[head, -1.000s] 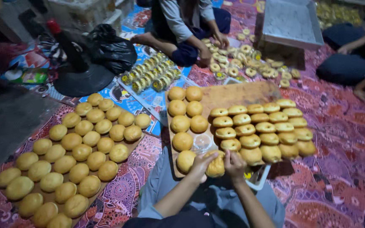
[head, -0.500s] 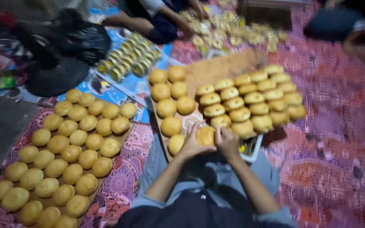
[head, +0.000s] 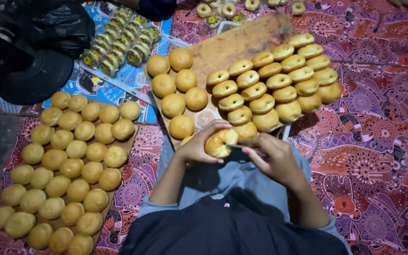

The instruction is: The person sits on a patterned mat and uses a small knife to cut a hole in the center of round buns. They pick up each bun, cut it, and place it on a wooden board next to other prepared buns.

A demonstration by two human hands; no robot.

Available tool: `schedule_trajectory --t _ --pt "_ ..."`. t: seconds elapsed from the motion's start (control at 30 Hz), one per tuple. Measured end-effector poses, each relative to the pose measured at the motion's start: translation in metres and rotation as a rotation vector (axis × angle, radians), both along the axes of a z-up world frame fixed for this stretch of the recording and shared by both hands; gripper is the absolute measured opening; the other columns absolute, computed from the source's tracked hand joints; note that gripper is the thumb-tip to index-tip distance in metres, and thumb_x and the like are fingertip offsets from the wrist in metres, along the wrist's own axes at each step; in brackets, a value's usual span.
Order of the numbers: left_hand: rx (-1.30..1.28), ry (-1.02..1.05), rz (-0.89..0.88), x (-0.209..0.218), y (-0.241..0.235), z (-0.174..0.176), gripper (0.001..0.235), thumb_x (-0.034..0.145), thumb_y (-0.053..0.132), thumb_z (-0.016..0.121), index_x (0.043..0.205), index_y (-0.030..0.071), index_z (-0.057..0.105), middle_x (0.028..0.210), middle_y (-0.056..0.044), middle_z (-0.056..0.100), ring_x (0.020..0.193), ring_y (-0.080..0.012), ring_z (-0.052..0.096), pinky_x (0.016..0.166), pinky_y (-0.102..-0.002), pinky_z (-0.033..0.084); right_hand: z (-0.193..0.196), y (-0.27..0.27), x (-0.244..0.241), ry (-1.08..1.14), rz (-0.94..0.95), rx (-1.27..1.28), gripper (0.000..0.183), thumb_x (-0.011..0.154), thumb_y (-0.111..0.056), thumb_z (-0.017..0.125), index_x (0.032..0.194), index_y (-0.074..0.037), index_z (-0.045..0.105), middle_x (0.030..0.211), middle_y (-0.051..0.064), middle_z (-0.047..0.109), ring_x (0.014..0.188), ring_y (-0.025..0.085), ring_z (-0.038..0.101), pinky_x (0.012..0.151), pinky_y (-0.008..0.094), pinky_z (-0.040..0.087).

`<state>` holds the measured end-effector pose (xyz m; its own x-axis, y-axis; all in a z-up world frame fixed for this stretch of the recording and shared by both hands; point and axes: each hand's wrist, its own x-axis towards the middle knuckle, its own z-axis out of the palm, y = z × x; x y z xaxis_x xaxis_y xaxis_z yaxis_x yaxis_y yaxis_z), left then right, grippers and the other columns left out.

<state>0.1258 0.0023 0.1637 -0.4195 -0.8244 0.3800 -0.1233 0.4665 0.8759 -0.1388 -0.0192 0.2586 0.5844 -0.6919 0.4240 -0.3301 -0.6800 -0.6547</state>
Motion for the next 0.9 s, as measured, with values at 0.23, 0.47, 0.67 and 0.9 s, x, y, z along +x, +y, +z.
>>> schedule_trajectory --t 0.23,0.47,0.67,0.9 --pt "0.051 -0.063 -0.038 -0.003 0.002 0.012 0.091 0.067 0.025 0.093 0.146 0.013 0.05 0.143 -0.011 0.051 0.141 -0.029 0.05 0.121 -0.041 0.039 -0.001 -0.005 0.005 0.127 0.218 -0.203 0.024 0.083 -0.011 0.077 0.096 -0.003 0.059 0.092 0.016 0.062 0.081 0.036 0.064 0.07 0.044 0.053" --pt "0.163 -0.076 -0.01 -0.019 -0.009 0.006 0.086 0.065 0.021 0.088 0.145 0.013 0.056 0.14 -0.01 0.057 0.137 -0.0277 0.054 0.118 -0.042 0.042 -0.047 -0.017 0.037 0.173 0.24 -0.219 0.023 0.089 -0.013 0.073 0.089 -0.003 0.052 0.084 0.016 0.057 0.077 0.038 0.062 0.069 0.048 0.05" --pt "0.245 -0.007 -0.002 0.002 -0.018 -0.018 0.097 0.069 0.029 0.094 0.152 0.014 0.046 0.151 -0.01 0.053 0.143 -0.0264 0.048 0.12 -0.041 0.038 -0.069 -0.019 -0.027 0.086 -0.075 -0.318 0.017 0.091 -0.011 0.062 0.103 -0.003 0.071 0.099 0.016 0.068 0.084 0.033 0.066 0.071 0.042 0.051" --pt "0.123 -0.315 -0.027 0.033 -0.066 -0.07 0.099 0.061 0.029 0.093 0.149 0.021 0.047 0.139 -0.011 0.056 0.135 -0.0311 0.049 0.118 -0.043 0.035 -0.178 0.008 -0.031 0.108 -0.11 0.655 0.02 0.094 -0.02 0.068 0.096 -0.004 0.08 0.084 0.011 0.077 0.072 0.017 0.067 0.066 0.032 0.055"
